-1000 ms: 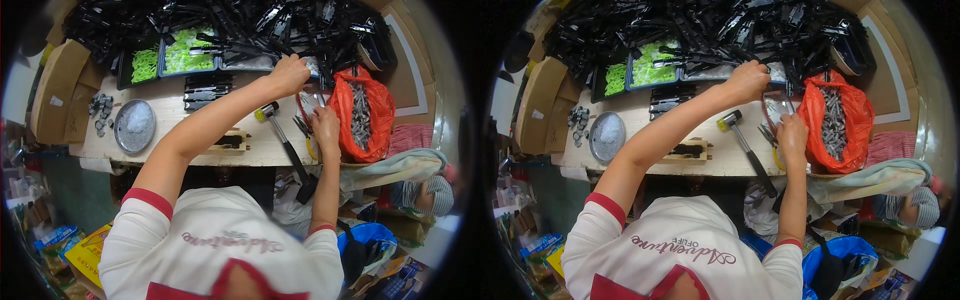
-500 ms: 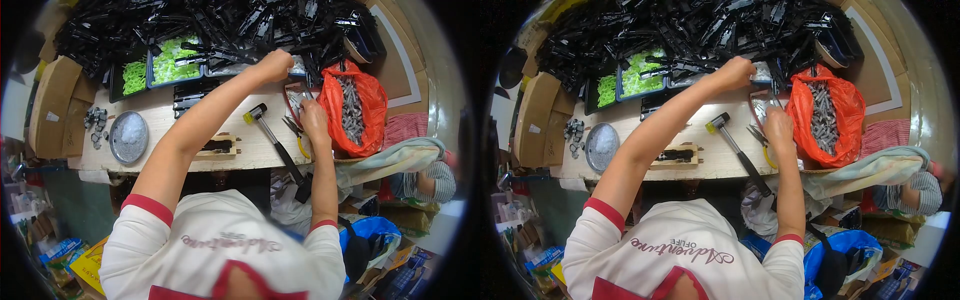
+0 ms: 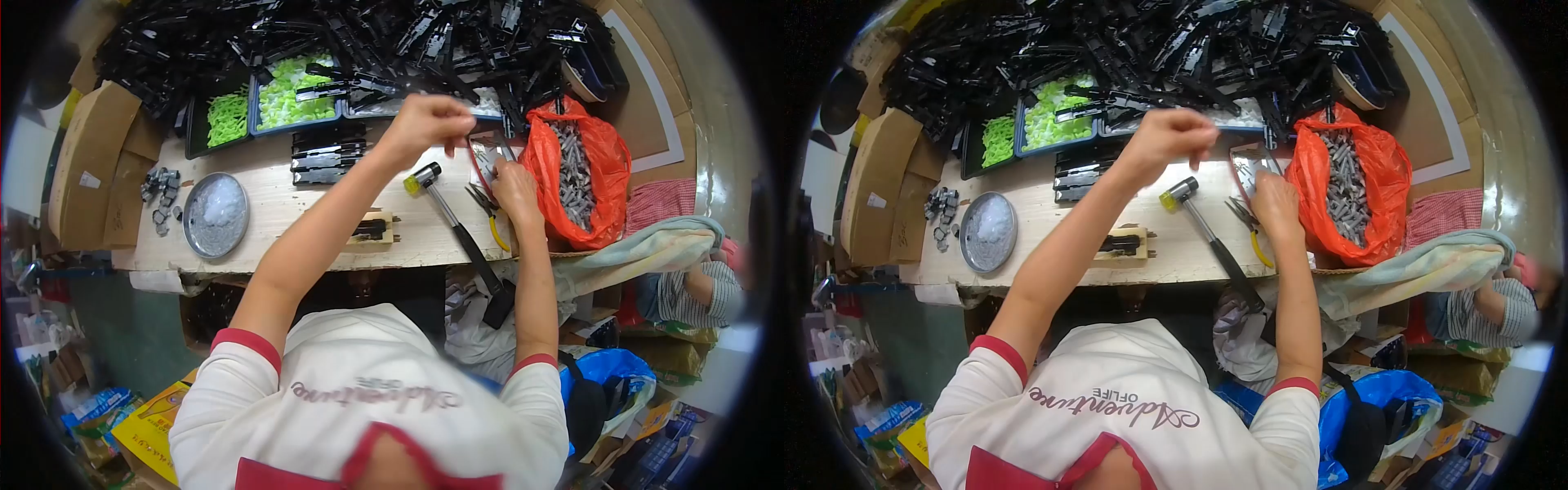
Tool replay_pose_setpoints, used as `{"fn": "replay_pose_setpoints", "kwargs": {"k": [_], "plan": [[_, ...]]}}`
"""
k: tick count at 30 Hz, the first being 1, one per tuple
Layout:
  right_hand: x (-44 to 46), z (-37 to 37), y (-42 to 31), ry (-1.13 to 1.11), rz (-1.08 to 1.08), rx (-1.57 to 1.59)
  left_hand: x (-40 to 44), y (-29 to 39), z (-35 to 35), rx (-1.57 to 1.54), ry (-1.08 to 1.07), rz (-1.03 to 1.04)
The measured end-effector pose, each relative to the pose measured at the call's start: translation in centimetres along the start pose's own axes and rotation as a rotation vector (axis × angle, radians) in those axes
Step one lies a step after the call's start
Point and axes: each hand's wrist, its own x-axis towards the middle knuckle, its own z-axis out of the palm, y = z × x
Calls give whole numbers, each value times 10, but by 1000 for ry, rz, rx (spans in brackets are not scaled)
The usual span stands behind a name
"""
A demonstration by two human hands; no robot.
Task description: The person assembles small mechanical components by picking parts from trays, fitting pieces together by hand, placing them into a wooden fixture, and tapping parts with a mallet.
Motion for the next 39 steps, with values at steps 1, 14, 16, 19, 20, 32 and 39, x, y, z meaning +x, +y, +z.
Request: {"fn": "replay_pose_setpoints", "kwargs": {"k": [1,14,16,19,20,32,39], "plan": [[0,1,1,-2,-8,4,-17,1,-3,-23,17,-39],[-54,-38,-112,-274,-105,1317,-162,-11,-36,-240,133,-132],[-59,-33,-127,-290,-172,1319,-172,-9,-37,-189,138,-128],[-60,-27,-138,-330,-272,1312,-180,-11,-41,-155,148,-106],[-60,-27,-140,-353,-302,1303,-181,-10,-41,-137,148,-91],[-63,-32,-153,-341,-352,1084,-186,-11,-43,71,157,-65],[-76,-8,-166,-36,-437,1122,-186,-15,-46,-91,224,-86]]}}
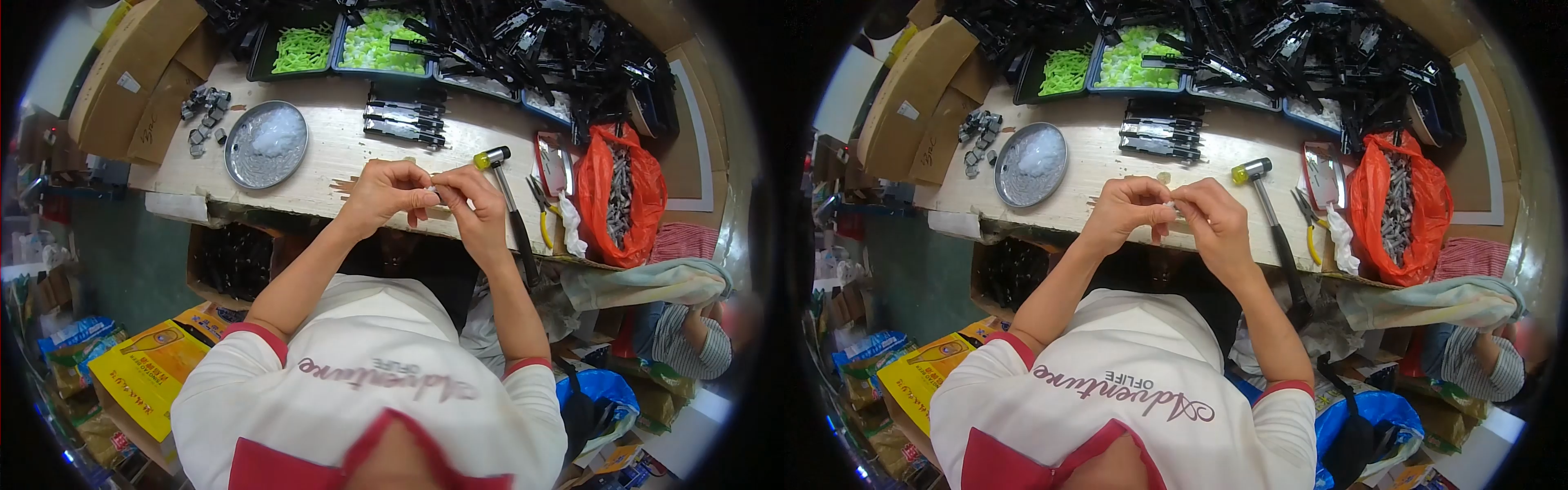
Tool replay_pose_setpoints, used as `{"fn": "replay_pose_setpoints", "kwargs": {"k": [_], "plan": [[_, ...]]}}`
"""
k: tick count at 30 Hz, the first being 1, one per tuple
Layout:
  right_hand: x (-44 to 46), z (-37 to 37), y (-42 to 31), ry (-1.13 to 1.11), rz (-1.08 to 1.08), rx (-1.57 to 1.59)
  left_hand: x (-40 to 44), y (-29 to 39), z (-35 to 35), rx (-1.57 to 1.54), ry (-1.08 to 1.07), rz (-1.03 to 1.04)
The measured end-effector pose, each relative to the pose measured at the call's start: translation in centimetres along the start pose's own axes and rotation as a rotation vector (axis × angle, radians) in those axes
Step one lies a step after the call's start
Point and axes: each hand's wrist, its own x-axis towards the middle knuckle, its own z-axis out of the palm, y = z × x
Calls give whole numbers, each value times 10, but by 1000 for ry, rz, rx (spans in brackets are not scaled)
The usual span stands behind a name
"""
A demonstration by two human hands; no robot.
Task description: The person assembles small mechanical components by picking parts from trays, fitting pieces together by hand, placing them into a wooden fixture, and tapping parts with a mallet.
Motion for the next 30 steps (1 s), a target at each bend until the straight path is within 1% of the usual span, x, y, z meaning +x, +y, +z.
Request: {"fn": "replay_pose_setpoints", "kwargs": {"k": [4,6,7,9,10,12,13,15,18,20,25,30], "plan": [[-3,4,4,19,-49,-27,0,-4,-1,-59,28,-2],[-4,4,6,90,-103,-114,0,-4,-1,-82,40,4],[-5,4,7,87,-106,-113,0,-4,-2,-103,49,-6],[-7,2,7,62,-150,-238,0,-3,-3,-123,60,-15],[-7,3,7,62,-150,-237,0,-5,-4,-146,58,-19],[-5,4,4,53,-227,-325,0,-6,-4,-170,54,-23],[-4,4,3,53,-227,-325,0,-5,-4,-187,47,-27],[-1,5,2,66,-328,-409,-1,-4,-4,-203,42,-30],[-1,6,2,90,-305,-370,-3,-3,-4,-200,37,4],[0,5,2,88,-308,-371,-5,-3,-5,-126,38,20],[1,6,2,90,-315,-381,-7,-6,-7,-127,55,30],[4,4,2,82,-390,-474,-9,-6,-9,-71,56,72]]}}
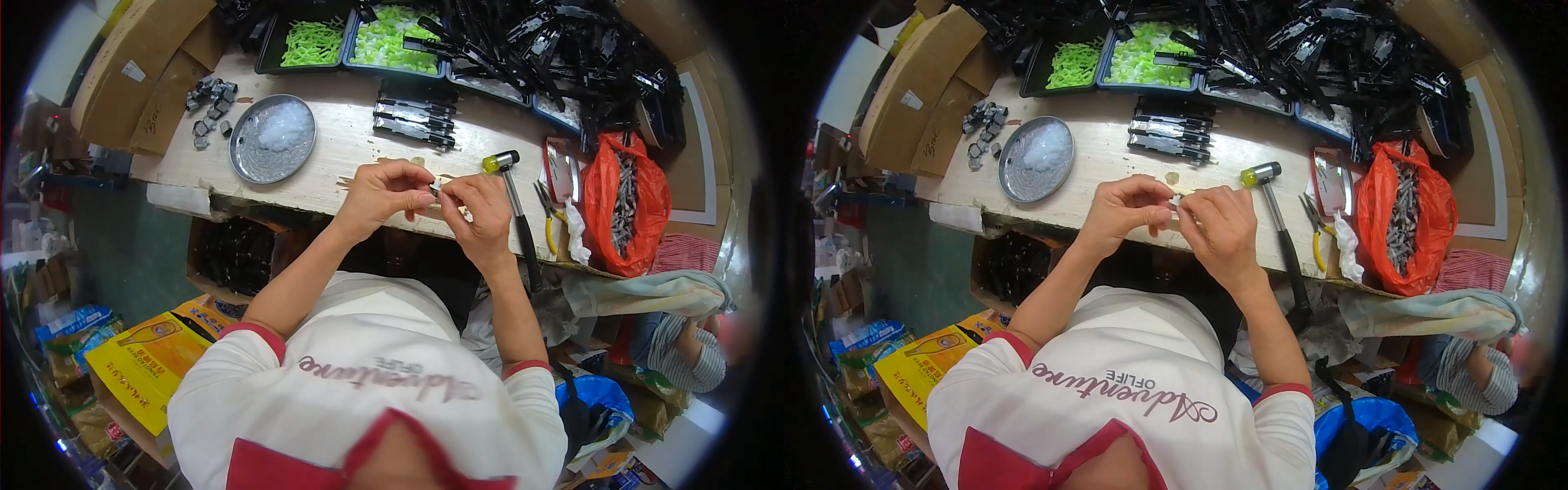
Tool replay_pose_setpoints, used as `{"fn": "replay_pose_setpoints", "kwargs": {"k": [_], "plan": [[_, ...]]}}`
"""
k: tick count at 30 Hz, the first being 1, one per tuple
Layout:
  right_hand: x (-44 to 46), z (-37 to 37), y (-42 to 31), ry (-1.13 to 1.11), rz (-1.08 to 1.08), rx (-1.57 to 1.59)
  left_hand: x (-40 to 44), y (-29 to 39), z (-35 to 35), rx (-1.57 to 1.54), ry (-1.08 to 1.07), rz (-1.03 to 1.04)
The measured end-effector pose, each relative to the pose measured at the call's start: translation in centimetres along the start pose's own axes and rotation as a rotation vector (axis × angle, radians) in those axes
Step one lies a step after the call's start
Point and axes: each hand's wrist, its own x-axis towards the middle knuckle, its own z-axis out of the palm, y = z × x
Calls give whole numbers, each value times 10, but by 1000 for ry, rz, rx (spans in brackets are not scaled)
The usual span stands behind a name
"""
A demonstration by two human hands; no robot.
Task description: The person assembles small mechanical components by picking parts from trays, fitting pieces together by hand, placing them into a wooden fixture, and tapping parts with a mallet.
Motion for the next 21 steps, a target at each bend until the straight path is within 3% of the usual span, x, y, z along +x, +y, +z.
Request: {"fn": "replay_pose_setpoints", "kwargs": {"k": [3,5,7,9,21], "plan": [[1,2,7,-53,-18,-63,-2,0,-8,193,118,142],[1,6,17,-99,-28,-88,-2,-3,-20,727,191,386],[1,12,26,-143,-44,-112,-1,-10,-25,763,211,438],[0,16,33,-179,-70,-127,-3,-11,-27,1120,227,594],[8,27,40,-408,-128,-108,3,-33,-24,1182,226,556]]}}
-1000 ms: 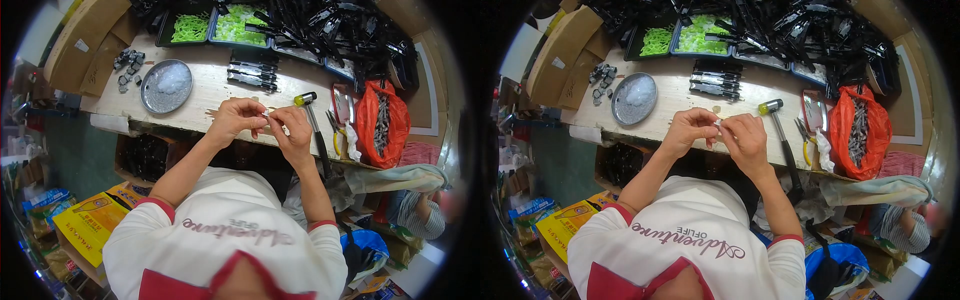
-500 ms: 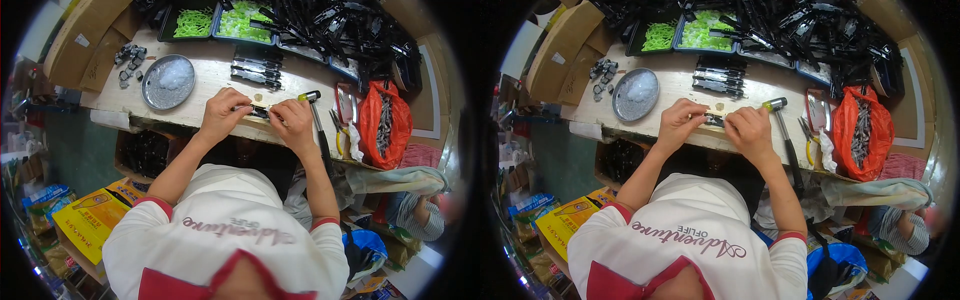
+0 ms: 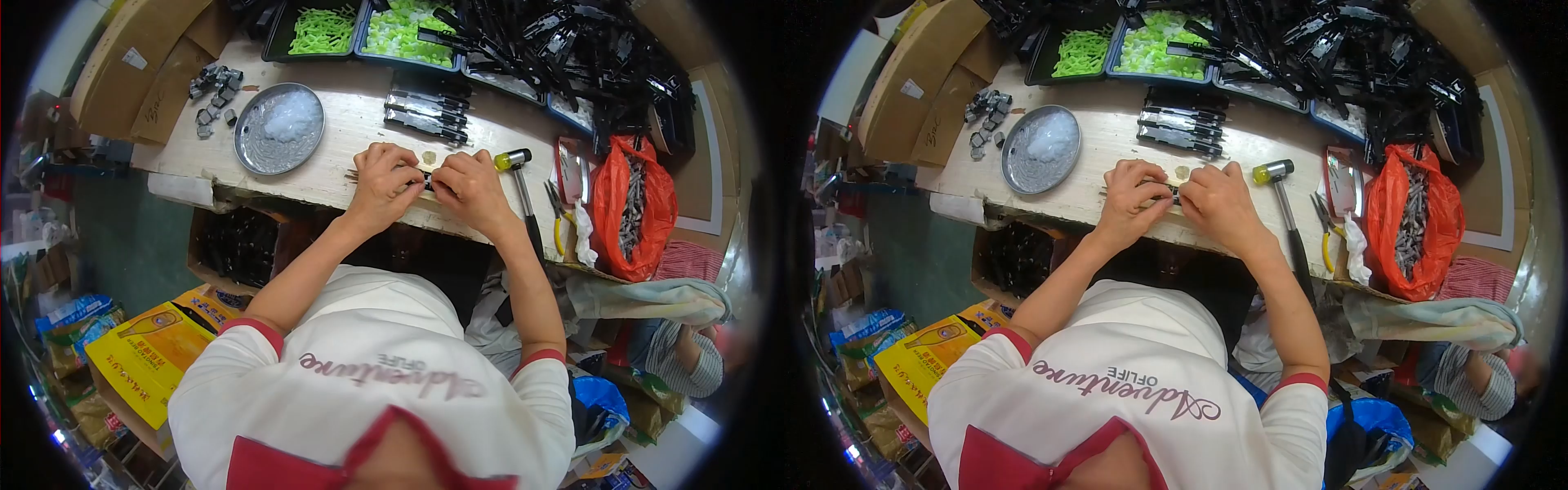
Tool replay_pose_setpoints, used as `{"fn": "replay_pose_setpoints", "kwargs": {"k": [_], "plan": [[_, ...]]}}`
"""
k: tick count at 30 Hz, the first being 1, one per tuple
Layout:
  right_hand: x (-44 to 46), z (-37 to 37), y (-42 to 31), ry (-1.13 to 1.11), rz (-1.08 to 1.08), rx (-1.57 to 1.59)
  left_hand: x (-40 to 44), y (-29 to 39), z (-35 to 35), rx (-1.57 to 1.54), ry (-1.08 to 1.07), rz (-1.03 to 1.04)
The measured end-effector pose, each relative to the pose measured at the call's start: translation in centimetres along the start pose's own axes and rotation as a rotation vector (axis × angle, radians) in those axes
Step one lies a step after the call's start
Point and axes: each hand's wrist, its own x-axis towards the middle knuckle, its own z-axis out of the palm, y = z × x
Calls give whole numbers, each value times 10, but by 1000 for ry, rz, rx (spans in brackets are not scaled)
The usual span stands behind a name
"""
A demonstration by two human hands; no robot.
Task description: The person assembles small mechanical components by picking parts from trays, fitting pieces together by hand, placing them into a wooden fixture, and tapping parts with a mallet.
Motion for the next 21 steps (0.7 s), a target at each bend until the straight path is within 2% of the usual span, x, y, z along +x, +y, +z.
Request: {"fn": "replay_pose_setpoints", "kwargs": {"k": [18,21], "plan": [[20,-5,3,-299,35,117,1,-2,3,-50,-21,-19],[17,-8,1,-274,50,96,1,-2,3,-50,-38,-32]]}}
